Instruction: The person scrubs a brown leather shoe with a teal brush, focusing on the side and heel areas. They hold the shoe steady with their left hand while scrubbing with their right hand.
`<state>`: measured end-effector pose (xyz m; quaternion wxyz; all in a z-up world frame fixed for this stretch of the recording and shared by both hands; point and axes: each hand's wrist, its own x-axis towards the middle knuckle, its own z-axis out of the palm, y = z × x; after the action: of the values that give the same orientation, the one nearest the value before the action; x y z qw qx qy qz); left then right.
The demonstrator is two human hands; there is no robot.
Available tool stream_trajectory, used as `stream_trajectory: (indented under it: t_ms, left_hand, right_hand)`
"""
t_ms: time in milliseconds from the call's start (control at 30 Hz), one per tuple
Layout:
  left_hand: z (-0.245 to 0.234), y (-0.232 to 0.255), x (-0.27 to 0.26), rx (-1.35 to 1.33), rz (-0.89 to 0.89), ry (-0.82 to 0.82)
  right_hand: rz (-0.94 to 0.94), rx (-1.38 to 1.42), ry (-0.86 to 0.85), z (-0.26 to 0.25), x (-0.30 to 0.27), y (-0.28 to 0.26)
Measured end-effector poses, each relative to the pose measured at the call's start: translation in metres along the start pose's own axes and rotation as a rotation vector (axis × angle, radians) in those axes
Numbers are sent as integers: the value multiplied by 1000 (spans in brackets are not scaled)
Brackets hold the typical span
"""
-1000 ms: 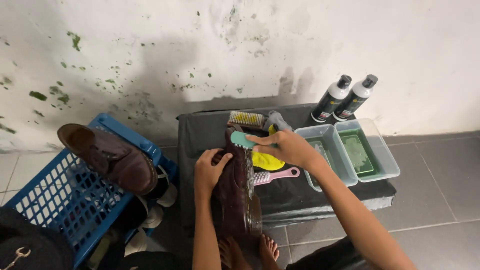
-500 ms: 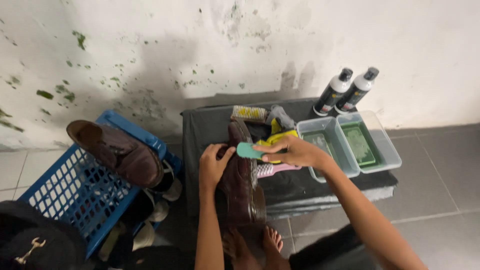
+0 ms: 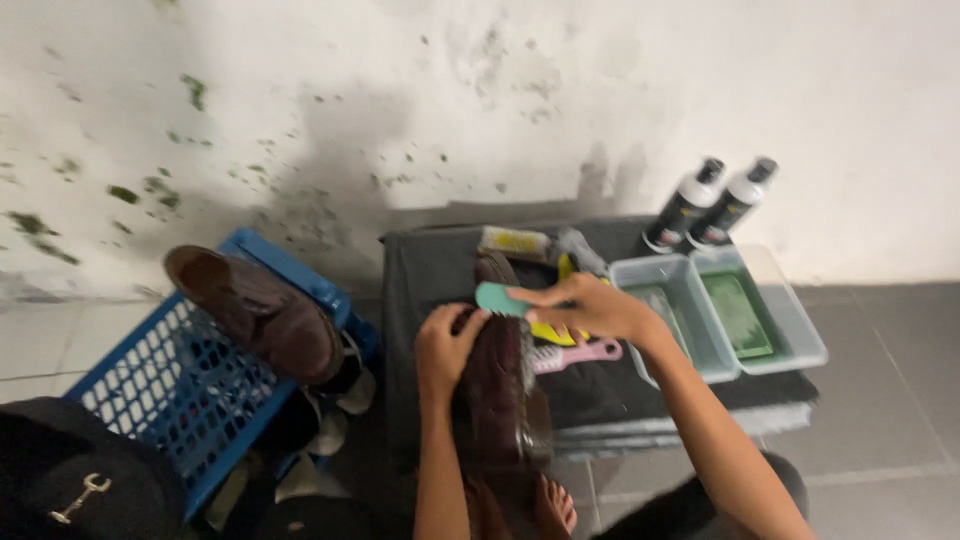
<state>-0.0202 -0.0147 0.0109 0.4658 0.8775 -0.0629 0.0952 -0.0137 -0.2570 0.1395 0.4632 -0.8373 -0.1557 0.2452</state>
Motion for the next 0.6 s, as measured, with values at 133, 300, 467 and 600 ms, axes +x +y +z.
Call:
stream_trajectory:
  t_ms: [133, 300, 467, 600]
  left_hand:
    - [0, -10, -14, -4, -23, -17]
    - [-9, -3, 0, -71, -144, -86]
    - [-10, 10, 12, -44, -155, -111]
    - [-5, 0, 13, -110, -257, -151]
  right_hand:
    - [116, 67, -15, 20, -16, -4]
    - [61, -9, -27, 15, -12, -5]
    - [0, -4, 39, 6, -8, -1]
    - [-60, 40, 81, 8, -1, 19]
